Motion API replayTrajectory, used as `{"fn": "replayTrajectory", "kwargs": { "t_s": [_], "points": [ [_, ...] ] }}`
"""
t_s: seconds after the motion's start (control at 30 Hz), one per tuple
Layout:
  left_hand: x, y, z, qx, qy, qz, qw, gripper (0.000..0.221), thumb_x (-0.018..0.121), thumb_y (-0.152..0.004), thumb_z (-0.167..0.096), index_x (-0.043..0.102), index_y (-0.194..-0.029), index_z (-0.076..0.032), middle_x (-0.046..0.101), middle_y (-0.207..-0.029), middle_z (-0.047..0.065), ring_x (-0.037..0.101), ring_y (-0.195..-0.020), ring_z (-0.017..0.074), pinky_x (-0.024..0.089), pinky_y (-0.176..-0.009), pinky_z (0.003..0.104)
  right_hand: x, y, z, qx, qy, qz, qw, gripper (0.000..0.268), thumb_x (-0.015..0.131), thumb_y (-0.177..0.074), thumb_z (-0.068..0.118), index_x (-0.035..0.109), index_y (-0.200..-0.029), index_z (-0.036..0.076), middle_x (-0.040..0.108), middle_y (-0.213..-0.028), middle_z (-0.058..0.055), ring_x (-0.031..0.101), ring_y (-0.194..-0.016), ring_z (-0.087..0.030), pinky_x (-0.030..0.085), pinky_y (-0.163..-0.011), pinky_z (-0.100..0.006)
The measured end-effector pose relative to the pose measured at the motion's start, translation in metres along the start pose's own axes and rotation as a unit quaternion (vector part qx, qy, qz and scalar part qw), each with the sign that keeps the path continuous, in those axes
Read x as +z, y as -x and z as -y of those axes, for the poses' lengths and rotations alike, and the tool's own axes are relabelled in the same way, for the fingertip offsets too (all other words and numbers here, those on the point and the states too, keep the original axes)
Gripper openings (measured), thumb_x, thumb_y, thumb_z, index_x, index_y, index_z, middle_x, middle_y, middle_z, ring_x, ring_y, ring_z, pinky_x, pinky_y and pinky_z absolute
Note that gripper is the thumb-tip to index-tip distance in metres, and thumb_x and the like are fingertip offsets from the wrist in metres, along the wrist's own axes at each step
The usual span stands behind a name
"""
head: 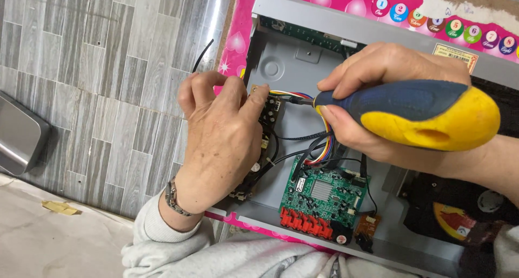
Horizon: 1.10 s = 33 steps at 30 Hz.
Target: Repairing an electronic device by unscrewing components from the chassis using a screwdriver
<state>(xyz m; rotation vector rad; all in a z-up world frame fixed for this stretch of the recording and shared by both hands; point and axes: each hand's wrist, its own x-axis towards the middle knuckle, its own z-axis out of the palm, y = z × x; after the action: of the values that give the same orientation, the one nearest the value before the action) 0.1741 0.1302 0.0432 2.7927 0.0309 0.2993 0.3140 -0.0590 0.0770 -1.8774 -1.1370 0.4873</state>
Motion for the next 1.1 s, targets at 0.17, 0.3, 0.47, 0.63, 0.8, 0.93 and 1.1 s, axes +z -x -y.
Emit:
{"fn": "replayTrajectory", "kwargs": {
  "t_s": [0.17, 0.3, 0.47, 0.63, 0.8, 0.93, 1.1],
  "points": [
    [0.0, 0.0, 0.0, 0.001, 0.008, -0.003, 1.0, 0.038, 0.065, -0.077, 0.0, 0.067, -0.115, -0.001, 0.052, -0.1, 0.016, 0.043, -0.103, 0.038, 0.028, -0.098, 0.052, -0.001, -0.004, 0.006, -0.018, 0.019, 0.014, 1.0, 0.027, 0.08, -0.081, -0.006, 0.057, -0.096, -0.001, 0.071, -0.1, -0.012, 0.065, -0.072, -0.013, 0.049, -0.062, -0.022],
    [0.0, 0.001, 0.001, 0.003, 0.014, -0.004, 1.0, 0.04, 0.065, -0.076, 0.003, 0.068, -0.115, -0.001, 0.053, -0.1, 0.016, 0.043, -0.104, 0.0383, 0.027, -0.099, 0.053, 0.005, -0.006, 0.011, -0.041, 0.022, 0.006, 0.999, 0.028, 0.082, -0.078, -0.006, 0.06, -0.093, -0.002, 0.071, -0.098, -0.014, 0.069, -0.079, -0.018, 0.053, -0.068, -0.026],
    [-0.001, 0.001, 0.002, -0.003, 0.008, 0.002, 1.0, 0.04, 0.064, -0.076, 0.001, 0.068, -0.116, -0.003, 0.053, -0.103, 0.017, 0.044, -0.105, 0.0387, 0.028, -0.098, 0.053, 0.007, -0.004, 0.011, -0.038, 0.021, -0.022, 0.999, 0.027, 0.082, -0.082, -0.008, 0.059, -0.096, -0.006, 0.07, -0.098, -0.015, 0.066, -0.078, -0.019, 0.051, -0.069, -0.027],
    [-0.001, 0.0, 0.001, -0.003, 0.022, -0.007, 1.0, 0.038, 0.063, -0.079, 0.003, 0.069, -0.116, -0.001, 0.053, -0.1, 0.016, 0.043, -0.104, 0.0374, 0.027, -0.098, 0.051, 0.008, 0.0, 0.004, 0.024, -0.014, -0.014, 1.0, 0.031, 0.078, -0.087, -0.007, 0.052, -0.104, -0.002, 0.064, -0.106, -0.013, 0.065, -0.086, -0.016, 0.052, -0.075, -0.025],
    [0.006, -0.005, 0.006, -0.015, 0.058, -0.043, 0.997, 0.029, 0.071, -0.086, -0.002, 0.071, -0.115, -0.006, 0.053, -0.093, 0.01, 0.046, -0.103, 0.0349, 0.028, -0.095, 0.05, 0.005, -0.001, 0.003, 0.013, 0.003, -0.021, 1.0, 0.033, 0.08, -0.088, -0.006, 0.051, -0.103, -0.001, 0.064, -0.106, -0.013, 0.066, -0.088, -0.017, 0.052, -0.076, -0.026],
    [0.017, -0.01, 0.016, -0.011, 0.124, -0.047, 0.991, 0.022, 0.079, -0.083, -0.004, 0.078, -0.104, -0.01, 0.054, -0.089, 0.006, 0.043, -0.098, 0.032, 0.031, -0.09, 0.046, 0.001, -0.005, 0.007, -0.041, 0.045, -0.004, 0.998, 0.03, 0.084, -0.084, -0.008, 0.057, -0.097, -0.004, 0.069, -0.099, -0.014, 0.069, -0.084, -0.02, 0.052, -0.07, -0.028],
    [0.019, -0.013, 0.019, -0.02, 0.151, -0.039, 0.988, 0.012, 0.08, -0.083, -0.006, 0.079, -0.095, -0.011, 0.052, -0.085, 0.003, 0.041, -0.096, 0.0284, 0.03, -0.086, 0.044, 0.002, -0.006, 0.009, -0.073, 0.041, -0.005, 0.996, 0.028, 0.085, -0.08, -0.009, 0.06, -0.093, -0.005, 0.071, -0.097, -0.017, 0.068, -0.079, -0.02, 0.051, -0.068, -0.027]
  ]
}}
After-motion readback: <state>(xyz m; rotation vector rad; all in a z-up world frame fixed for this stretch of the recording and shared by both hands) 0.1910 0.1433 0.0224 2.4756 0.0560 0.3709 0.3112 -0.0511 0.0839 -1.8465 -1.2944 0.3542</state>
